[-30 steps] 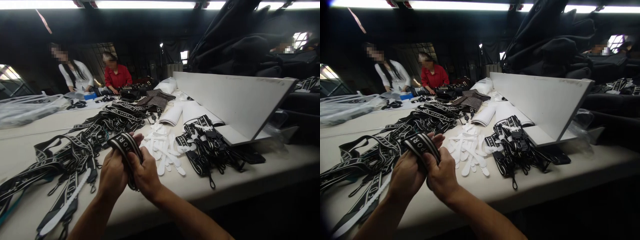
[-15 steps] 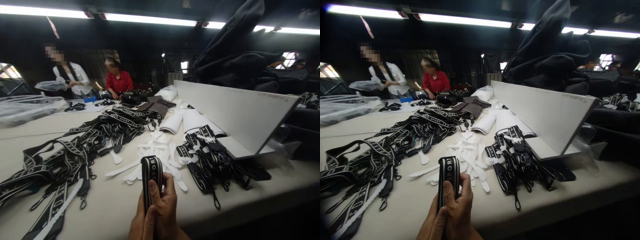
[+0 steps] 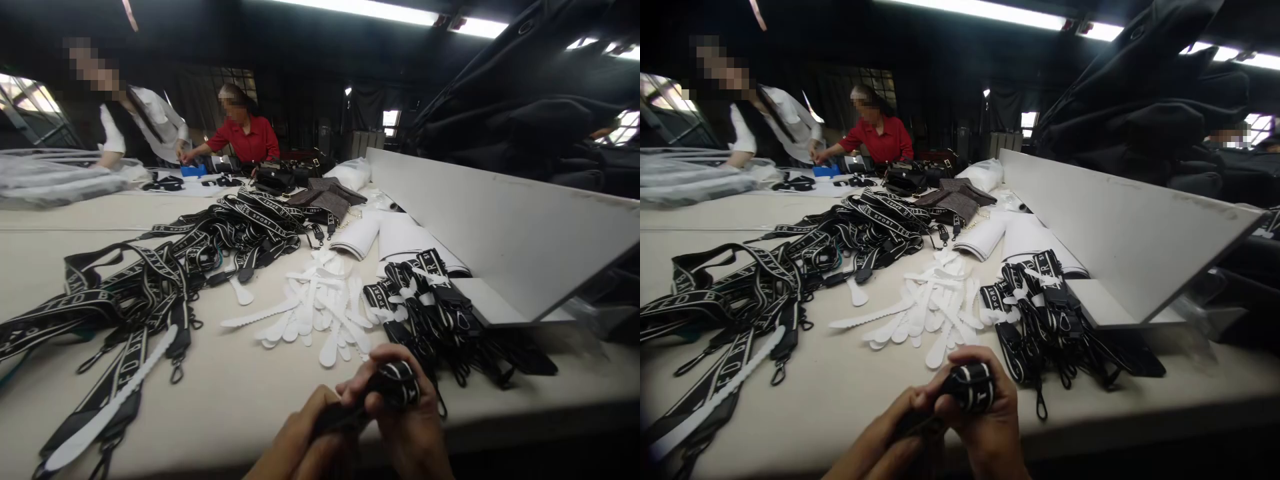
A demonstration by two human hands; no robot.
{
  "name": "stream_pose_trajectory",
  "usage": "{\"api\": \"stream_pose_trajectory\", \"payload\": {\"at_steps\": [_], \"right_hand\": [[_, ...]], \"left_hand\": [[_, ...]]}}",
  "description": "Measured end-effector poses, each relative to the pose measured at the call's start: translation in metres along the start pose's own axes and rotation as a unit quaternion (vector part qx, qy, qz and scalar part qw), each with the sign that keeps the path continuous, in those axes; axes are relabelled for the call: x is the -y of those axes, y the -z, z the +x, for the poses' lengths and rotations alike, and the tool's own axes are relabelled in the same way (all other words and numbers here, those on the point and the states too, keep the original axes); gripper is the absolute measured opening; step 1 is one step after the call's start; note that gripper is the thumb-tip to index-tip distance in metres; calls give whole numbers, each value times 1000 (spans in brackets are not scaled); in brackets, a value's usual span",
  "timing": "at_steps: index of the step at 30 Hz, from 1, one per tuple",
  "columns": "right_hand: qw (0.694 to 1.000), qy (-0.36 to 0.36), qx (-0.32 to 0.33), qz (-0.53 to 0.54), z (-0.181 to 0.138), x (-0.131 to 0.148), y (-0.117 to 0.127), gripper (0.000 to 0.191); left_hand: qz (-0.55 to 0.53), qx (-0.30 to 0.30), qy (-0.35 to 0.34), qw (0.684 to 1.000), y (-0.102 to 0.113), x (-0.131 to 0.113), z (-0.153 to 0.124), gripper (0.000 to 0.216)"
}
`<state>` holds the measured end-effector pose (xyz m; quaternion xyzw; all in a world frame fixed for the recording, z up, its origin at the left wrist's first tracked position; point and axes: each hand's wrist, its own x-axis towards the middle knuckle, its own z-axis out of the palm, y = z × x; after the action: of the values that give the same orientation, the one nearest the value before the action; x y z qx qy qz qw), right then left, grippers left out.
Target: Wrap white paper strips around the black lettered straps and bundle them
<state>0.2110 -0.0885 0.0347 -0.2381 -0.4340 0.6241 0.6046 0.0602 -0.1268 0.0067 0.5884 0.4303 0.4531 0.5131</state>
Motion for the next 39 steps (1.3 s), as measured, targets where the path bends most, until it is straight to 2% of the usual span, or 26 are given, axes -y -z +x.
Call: {"api": "stream_pose_trajectory", "payload": {"at_steps": [2, 3, 5, 7, 8, 10, 11, 13, 14, 15, 18, 21, 25, 28, 30, 31, 33, 35, 36, 39], "right_hand": [[993, 76, -6, -92, 11, 5, -2, 26], [989, 90, 6, -119, 22, 8, -4, 26], [988, 67, 72, -120, 51, 14, -8, 33], [983, 18, 152, -96, 87, 17, -13, 46], [978, 4, 176, -112, 106, 15, -16, 49], [946, -3, 183, -268, 141, 3, -26, 40], [909, -8, 173, -379, 156, -8, -31, 33], [819, -26, 149, -553, 179, -34, -42, 22], [786, -36, 141, -601, 188, -47, -47, 20], [766, -43, 133, -627, 194, -60, -51, 22], [732, -48, 111, -671, 206, -88, -59, 31], [722, -45, 107, -682, 213, -100, -57, 24], [752, -18, 114, -649, 215, -100, -50, 12], [796, 47, 57, -601, 210, -86, -50, 15], [821, 95, 6, -563, 206, -70, -52, 21], [836, 115, -13, -536, 204, -61, -54, 25], [892, 139, -31, -429, 197, -45, -58, 27], [956, 128, -23, -264, 188, -37, -62, 28], [978, 109, -14, -180, 183, -35, -63, 30], [1000, 9, 15, -23, 167, -40, -67, 40]], "left_hand": [[64, -62, -62, 994, 10, -6, 10, 35], [99, -95, -98, 986, 18, -10, 16, 31], [144, -145, -146, 968, 39, -21, 30, 26], [147, -190, -155, 958, 68, -36, 46, 29], [130, -233, -159, 951, 85, -44, 55, 28], [69, -320, -202, 923, 118, -61, 73, 27], [27, -349, -227, 909, 133, -66, 82, 27], [-75, -351, -243, 901, 157, -70, 98, 31], [-118, -340, -235, 903, 166, -68, 104, 36], [-150, -328, -220, 906, 173, -62, 109, 41], [-174, -330, -175, 911, 181, -37, 114, 53], [-200, -320, -131, 917, 177, -18, 112, 53], [-209, -301, -108, 924, 172, -16, 110, 48], [-207, -307, -116, 922, 171, -21, 108, 49], [-230, -286, -120, 923, 169, -23, 104, 49], [-244, -264, -121, 925, 167, -25, 102, 49], [-262, -208, -117, 935, 158, -26, 98, 47], [-257, -148, -100, 950, 146, -28, 94, 45], [-248, -119, -86, 958, 140, -28, 93, 43], [-222, -58, -46, 972, 124, -27, 93, 39]]}}
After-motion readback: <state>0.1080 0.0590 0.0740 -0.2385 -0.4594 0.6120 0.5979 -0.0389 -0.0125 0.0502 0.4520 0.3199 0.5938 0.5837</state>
